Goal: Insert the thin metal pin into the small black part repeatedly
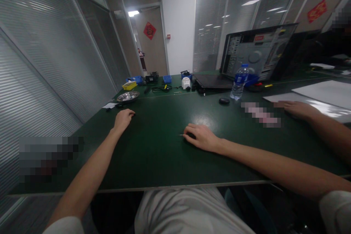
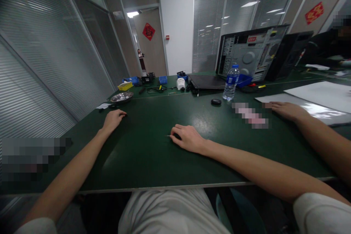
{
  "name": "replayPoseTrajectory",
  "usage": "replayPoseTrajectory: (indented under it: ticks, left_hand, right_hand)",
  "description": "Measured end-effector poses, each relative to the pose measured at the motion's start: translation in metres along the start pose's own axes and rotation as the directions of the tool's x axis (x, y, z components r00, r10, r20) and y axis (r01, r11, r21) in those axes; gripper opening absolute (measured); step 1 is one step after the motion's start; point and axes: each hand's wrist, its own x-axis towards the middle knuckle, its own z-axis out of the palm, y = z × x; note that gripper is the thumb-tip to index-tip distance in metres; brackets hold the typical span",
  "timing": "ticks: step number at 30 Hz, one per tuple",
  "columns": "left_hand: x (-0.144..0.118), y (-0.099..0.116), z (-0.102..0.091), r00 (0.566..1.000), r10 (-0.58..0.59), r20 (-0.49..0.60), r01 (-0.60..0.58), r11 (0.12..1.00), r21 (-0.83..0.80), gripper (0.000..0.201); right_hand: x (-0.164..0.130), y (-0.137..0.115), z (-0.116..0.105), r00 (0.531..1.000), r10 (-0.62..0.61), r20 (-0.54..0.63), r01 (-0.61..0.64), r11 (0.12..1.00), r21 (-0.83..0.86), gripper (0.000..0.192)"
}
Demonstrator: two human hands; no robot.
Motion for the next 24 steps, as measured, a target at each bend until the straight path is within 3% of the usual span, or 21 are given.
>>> replayPoseTrajectory:
  ticks: [5, 9, 14, 18, 22, 23, 24]
  left_hand:
    - [-0.003, 0.013, 0.004, 1.0, 0.025, -0.004, -0.024, 0.986, 0.163, 0.036]
    - [-0.004, 0.013, 0.007, 1.0, 0.009, -0.014, -0.006, 0.986, 0.169, 0.035]
    - [-0.003, 0.009, 0.008, 1.0, 0.01, -0.019, -0.008, 0.994, 0.109, 0.033]
    - [-0.003, 0.011, 0.009, 1.0, 0.021, -0.015, -0.02, 0.994, 0.107, 0.033]
    - [-0.005, 0.013, 0.009, 0.999, 0.031, -0.031, -0.027, 0.994, 0.104, 0.033]
    - [-0.005, 0.014, 0.008, 0.999, 0.031, -0.035, -0.027, 0.994, 0.107, 0.033]
    - [-0.006, 0.015, 0.007, 0.999, 0.03, -0.035, -0.025, 0.993, 0.117, 0.032]
  right_hand:
    - [0.001, -0.001, 0.0, 1.0, 0.0, -0.003, 0.0, 1.0, -0.009, 0.018]
    - [0.0, -0.002, 0.0, 1.0, -0.011, -0.013, 0.011, 1.0, -0.015, 0.018]
    - [-0.006, -0.018, -0.012, 0.974, -0.225, 0.033, 0.226, 0.974, -0.02, 0.026]
    - [-0.011, -0.052, -0.025, 0.866, -0.499, 0.032, 0.499, 0.866, -0.015, 0.026]
    - [-0.043, -0.095, -0.028, 0.685, -0.692, -0.229, 0.721, 0.689, 0.073, 0.021]
    - [-0.059, -0.103, -0.028, 0.688, -0.676, -0.266, 0.718, 0.687, 0.112, 0.024]
    - [-0.077, -0.109, -0.028, 0.786, -0.556, -0.272, 0.602, 0.789, 0.126, 0.024]
